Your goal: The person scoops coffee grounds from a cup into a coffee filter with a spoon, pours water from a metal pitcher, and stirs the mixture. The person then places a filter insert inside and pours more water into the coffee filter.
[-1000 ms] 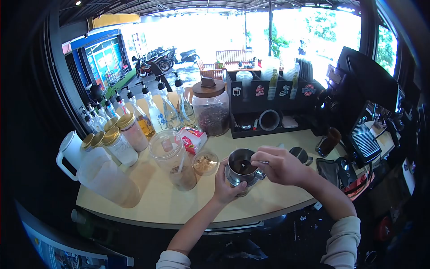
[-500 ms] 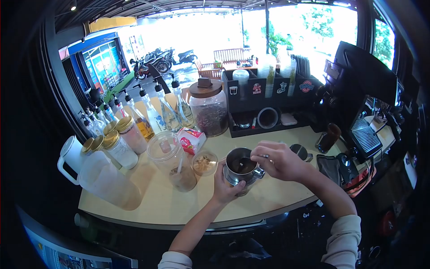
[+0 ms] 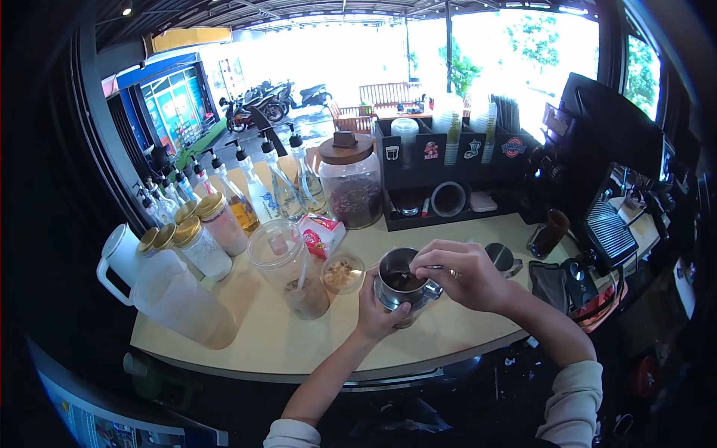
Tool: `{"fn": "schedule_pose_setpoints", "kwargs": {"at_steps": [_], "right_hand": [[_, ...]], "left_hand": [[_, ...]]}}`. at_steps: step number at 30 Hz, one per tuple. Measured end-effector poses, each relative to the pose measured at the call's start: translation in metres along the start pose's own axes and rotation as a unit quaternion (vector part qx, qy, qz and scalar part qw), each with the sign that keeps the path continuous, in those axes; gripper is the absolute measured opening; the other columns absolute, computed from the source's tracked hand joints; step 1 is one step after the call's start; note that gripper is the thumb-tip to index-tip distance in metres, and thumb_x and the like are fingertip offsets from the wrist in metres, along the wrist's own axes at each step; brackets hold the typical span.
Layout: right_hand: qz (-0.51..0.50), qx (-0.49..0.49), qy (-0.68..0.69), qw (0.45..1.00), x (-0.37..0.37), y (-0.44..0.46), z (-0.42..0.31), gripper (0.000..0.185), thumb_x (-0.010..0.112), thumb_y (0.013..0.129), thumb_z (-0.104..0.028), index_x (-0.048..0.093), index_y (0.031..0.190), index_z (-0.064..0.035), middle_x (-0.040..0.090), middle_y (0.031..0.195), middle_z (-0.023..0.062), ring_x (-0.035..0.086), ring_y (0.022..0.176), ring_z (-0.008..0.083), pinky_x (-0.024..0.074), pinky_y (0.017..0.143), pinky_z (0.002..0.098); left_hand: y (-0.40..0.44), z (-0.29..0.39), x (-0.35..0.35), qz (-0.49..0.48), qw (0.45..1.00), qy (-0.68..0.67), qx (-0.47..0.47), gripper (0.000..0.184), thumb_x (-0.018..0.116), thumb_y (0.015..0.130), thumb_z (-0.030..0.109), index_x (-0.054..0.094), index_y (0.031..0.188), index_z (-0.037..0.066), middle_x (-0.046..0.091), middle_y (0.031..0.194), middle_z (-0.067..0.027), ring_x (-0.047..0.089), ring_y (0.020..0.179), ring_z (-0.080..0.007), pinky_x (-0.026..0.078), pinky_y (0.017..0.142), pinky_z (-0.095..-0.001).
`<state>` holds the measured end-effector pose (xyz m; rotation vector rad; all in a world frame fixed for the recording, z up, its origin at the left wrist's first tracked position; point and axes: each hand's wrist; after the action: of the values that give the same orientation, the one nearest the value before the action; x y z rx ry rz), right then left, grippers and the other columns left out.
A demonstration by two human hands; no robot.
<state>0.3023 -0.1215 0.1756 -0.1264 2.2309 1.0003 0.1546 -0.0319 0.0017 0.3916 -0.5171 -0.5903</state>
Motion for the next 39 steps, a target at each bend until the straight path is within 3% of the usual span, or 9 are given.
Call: {"fn": "schedule_pose_setpoints", "kwargs": {"at_steps": [13, 22, 24, 26, 30, 32, 33, 35, 39], "right_hand": [[-0.022, 0.031, -0.067, 0.997, 0.001, 0.001, 0.000, 0.008, 0.057, 0.087, 0.000, 0.054, 0.094, 0.0021, 0.058, 0.085, 0.0156, 0.061, 0.074, 0.0359, 0.0477, 0.063, 0.0415], [-0.014, -0.031, -0.108, 0.994, 0.008, -0.001, 0.003, 0.015, 0.060, 0.084, -0.002, 0.052, 0.097, 0.0000, 0.057, 0.084, 0.0135, 0.061, 0.074, 0.0343, 0.0481, 0.061, 0.0422], [-0.043, -0.034, -0.103, 0.993, 0.007, -0.003, -0.001, 0.010, 0.057, 0.088, 0.000, 0.054, 0.097, 0.0014, 0.060, 0.089, 0.0141, 0.062, 0.076, 0.0324, 0.0496, 0.064, 0.0378], [-0.037, -0.029, -0.100, 0.994, 0.006, -0.001, 0.001, 0.012, 0.058, 0.086, -0.001, 0.054, 0.097, 0.0006, 0.059, 0.088, 0.0136, 0.062, 0.076, 0.0333, 0.0496, 0.064, 0.0398], [-0.044, -0.007, -0.031, 0.999, 0.003, 0.000, 0.006, 0.011, 0.059, 0.086, -0.003, 0.056, 0.097, 0.0003, 0.060, 0.089, 0.0131, 0.062, 0.080, 0.0344, 0.0502, 0.066, 0.0413], [-0.049, -0.004, -0.035, 0.998, -0.003, -0.001, 0.006, 0.011, 0.059, 0.087, -0.003, 0.056, 0.097, 0.0005, 0.060, 0.090, 0.0132, 0.062, 0.080, 0.0346, 0.0502, 0.066, 0.0411], [-0.054, 0.002, -0.036, 0.998, -0.004, -0.002, 0.007, 0.011, 0.059, 0.088, -0.004, 0.056, 0.097, 0.0007, 0.061, 0.092, 0.0132, 0.062, 0.080, 0.0349, 0.0503, 0.067, 0.0410], [-0.053, -0.002, -0.021, 0.998, -0.003, -0.001, 0.018, 0.011, 0.059, 0.088, -0.004, 0.056, 0.097, 0.0006, 0.061, 0.092, 0.0133, 0.062, 0.080, 0.0349, 0.0504, 0.067, 0.0410], [-0.070, -0.023, 0.022, 0.997, -0.005, -0.001, 0.024, 0.012, 0.059, 0.088, -0.004, 0.057, 0.099, 0.0002, 0.061, 0.093, 0.0139, 0.063, 0.081, 0.0350, 0.0506, 0.068, 0.0414]], "left_hand": [[-0.001, 0.001, -0.001, 0.007, 1.000, 0.022, -0.003, 0.081, 0.082, 0.066, 0.037, 0.040, 0.125, 0.002, 0.049, 0.121, -0.0128, 0.049, 0.116, -0.0227, 0.038, 0.100, -0.0367], [-0.001, 0.003, 0.001, 0.005, 1.000, 0.024, -0.003, 0.082, 0.082, 0.066, 0.037, 0.039, 0.126, 0.001, 0.050, 0.120, -0.0128, 0.050, 0.115, -0.0225, 0.039, 0.100, -0.0365], [0.000, 0.001, -0.002, 0.004, 1.000, 0.016, 0.002, 0.081, 0.082, 0.066, 0.037, 0.039, 0.126, 0.001, 0.050, 0.119, -0.0128, 0.050, 0.115, -0.0225, 0.039, 0.100, -0.0365], [0.001, -0.009, -0.011, -0.039, 0.999, -0.012, 0.006, 0.080, 0.084, 0.070, 0.022, 0.032, 0.130, 0.010, 0.049, 0.123, -0.0096, 0.054, 0.114, -0.0240, 0.050, 0.095, -0.0402], [0.002, 0.002, -0.006, -0.051, 0.997, -0.053, -0.003, 0.083, 0.083, 0.070, 0.024, 0.031, 0.133, 0.009, 0.048, 0.125, -0.0105, 0.054, 0.116, -0.0239, 0.049, 0.096, -0.0388], [0.003, 0.016, -0.010, -0.038, 0.994, 0.100, -0.022, 0.082, 0.082, 0.067, 0.031, 0.040, 0.130, 0.003, 0.049, 0.124, -0.0124, 0.048, 0.118, -0.0231, 0.038, 0.102, -0.0374], [0.003, 0.027, -0.010, -0.034, 0.994, 0.102, -0.021, 0.082, 0.082, 0.067, 0.031, 0.040, 0.130, 0.003, 0.049, 0.124, -0.0124, 0.048, 0.118, -0.0231, 0.038, 0.102, -0.0374], [0.002, 0.054, -0.005, -0.030, 0.951, 0.304, 0.037, 0.083, 0.083, 0.065, 0.028, 0.040, 0.132, 0.003, 0.048, 0.128, -0.0136, 0.048, 0.120, -0.0246, 0.038, 0.102, -0.0382], [-0.007, 0.088, 0.013, 0.042, 0.895, 0.441, 0.048, 0.087, 0.086, 0.063, 0.027, 0.040, 0.132, 0.002, 0.048, 0.128, -0.0156, 0.048, 0.120, -0.0266, 0.039, 0.102, -0.0389]]}}
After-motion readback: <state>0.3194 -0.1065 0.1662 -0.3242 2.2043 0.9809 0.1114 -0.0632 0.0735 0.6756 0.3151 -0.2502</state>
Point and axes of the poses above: each hand's wrist, its own y-axis towards the middle knuckle, its own x-axis out of the palm, z = x × y
